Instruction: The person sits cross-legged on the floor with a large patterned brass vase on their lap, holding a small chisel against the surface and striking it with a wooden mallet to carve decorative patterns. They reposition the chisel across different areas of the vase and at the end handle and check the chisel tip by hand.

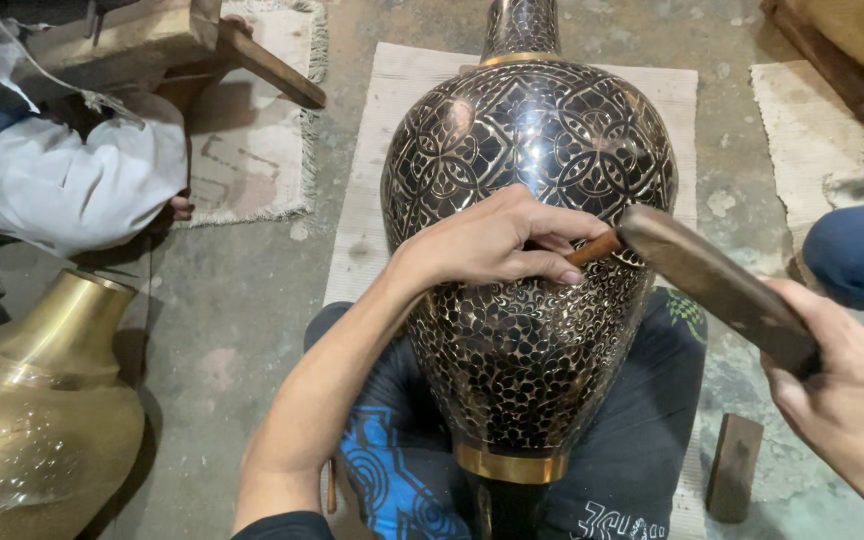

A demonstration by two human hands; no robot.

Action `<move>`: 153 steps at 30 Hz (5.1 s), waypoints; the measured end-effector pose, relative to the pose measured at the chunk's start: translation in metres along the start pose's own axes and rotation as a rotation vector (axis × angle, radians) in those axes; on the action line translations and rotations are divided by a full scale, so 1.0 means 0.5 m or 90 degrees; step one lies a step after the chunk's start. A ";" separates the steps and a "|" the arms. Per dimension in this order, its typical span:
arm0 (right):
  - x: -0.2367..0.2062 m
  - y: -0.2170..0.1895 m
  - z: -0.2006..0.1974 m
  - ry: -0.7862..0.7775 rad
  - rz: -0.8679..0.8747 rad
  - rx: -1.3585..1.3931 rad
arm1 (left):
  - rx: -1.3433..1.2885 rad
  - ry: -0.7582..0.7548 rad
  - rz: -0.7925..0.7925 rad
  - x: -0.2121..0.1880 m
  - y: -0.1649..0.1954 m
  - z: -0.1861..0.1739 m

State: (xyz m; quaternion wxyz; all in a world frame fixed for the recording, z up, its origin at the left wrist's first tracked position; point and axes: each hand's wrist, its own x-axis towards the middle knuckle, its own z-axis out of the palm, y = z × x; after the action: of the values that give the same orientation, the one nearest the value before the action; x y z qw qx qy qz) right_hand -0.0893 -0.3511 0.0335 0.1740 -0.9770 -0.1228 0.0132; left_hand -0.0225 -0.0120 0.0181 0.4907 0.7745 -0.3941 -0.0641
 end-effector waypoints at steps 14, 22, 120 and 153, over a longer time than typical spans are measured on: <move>-0.010 0.055 0.015 0.039 -0.048 0.225 | -0.029 -0.002 -0.015 0.002 -0.009 0.001; -0.024 0.044 0.018 0.070 0.072 0.189 | -0.046 -0.001 0.016 -0.003 -0.004 0.000; -0.280 0.127 0.098 0.103 -0.014 -0.031 | -0.017 -0.136 0.072 -0.023 0.041 0.091; -0.196 0.082 0.127 0.129 0.044 0.168 | -0.048 -0.027 0.025 -0.029 0.014 0.100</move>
State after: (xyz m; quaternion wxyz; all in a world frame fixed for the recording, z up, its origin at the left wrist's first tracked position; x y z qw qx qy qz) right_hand -0.1792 -0.3909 -0.0418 0.3114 -0.9457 -0.0680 -0.0632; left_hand -0.0605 -0.0392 -0.0061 0.5127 0.7458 -0.4167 -0.0855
